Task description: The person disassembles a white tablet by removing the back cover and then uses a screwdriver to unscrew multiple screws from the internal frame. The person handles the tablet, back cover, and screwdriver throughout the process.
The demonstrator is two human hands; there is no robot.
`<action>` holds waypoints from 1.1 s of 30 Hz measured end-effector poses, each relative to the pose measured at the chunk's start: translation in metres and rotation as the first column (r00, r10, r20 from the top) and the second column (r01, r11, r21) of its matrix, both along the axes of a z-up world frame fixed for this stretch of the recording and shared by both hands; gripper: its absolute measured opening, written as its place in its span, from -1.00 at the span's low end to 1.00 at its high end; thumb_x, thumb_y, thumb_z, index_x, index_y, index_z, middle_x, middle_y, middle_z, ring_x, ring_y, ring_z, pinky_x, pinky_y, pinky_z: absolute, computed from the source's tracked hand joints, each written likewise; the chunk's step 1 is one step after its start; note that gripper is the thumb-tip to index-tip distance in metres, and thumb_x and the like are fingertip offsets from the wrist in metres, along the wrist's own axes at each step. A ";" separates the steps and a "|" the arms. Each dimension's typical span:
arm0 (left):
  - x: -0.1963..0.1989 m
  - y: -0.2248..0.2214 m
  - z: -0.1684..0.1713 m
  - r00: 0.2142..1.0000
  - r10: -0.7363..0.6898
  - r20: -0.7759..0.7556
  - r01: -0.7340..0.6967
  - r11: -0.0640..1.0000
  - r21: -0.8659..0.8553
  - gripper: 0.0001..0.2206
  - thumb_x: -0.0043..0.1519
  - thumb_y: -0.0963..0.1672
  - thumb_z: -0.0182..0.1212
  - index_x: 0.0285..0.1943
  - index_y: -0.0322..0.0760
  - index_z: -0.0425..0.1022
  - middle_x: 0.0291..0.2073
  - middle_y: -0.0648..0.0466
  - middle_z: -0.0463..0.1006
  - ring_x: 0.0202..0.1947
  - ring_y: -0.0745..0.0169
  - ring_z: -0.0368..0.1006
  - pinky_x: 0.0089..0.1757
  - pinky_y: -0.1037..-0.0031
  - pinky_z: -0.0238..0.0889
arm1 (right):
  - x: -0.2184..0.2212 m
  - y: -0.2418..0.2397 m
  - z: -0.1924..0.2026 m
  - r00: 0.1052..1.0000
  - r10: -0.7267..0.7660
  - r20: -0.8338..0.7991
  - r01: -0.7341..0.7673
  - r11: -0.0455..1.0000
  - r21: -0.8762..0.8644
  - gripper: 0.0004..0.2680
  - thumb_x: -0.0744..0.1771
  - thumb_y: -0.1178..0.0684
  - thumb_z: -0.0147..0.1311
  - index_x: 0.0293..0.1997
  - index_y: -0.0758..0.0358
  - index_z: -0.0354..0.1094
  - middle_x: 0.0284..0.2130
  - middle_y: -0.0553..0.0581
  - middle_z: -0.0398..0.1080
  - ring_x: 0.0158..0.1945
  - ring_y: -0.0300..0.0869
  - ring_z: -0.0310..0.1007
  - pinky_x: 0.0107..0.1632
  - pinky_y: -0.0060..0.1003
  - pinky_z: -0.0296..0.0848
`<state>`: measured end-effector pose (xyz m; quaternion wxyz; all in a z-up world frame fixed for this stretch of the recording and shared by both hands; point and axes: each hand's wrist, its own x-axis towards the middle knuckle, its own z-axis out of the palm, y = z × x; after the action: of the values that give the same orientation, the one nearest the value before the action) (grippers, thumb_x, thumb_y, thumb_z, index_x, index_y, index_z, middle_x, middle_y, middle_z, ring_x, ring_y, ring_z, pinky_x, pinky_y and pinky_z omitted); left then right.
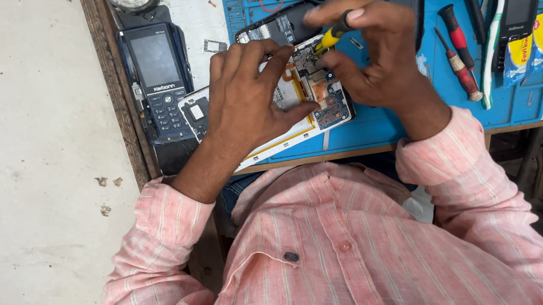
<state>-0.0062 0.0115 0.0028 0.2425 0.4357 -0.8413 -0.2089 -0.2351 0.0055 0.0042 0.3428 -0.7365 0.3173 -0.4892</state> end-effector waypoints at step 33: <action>0.001 0.002 0.002 1.000 -0.005 0.023 0.005 1.000 -0.012 -0.30 0.02 0.16 0.55 0.21 -0.31 0.54 0.05 0.07 0.42 0.02 0.08 0.28 -0.03 0.21 0.07 | -0.008 0.009 -0.013 0.993 -0.067 -0.094 0.060 0.996 -0.070 -0.67 0.47 0.27 0.09 0.28 0.15 -0.08 0.08 0.43 0.41 0.07 0.06 0.60 0.09 -0.14 0.65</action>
<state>-0.0051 0.0135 0.0048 0.2348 0.4344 -0.8464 -0.1994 -0.2434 0.0142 -0.0083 0.2863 -0.7599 0.3401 -0.4742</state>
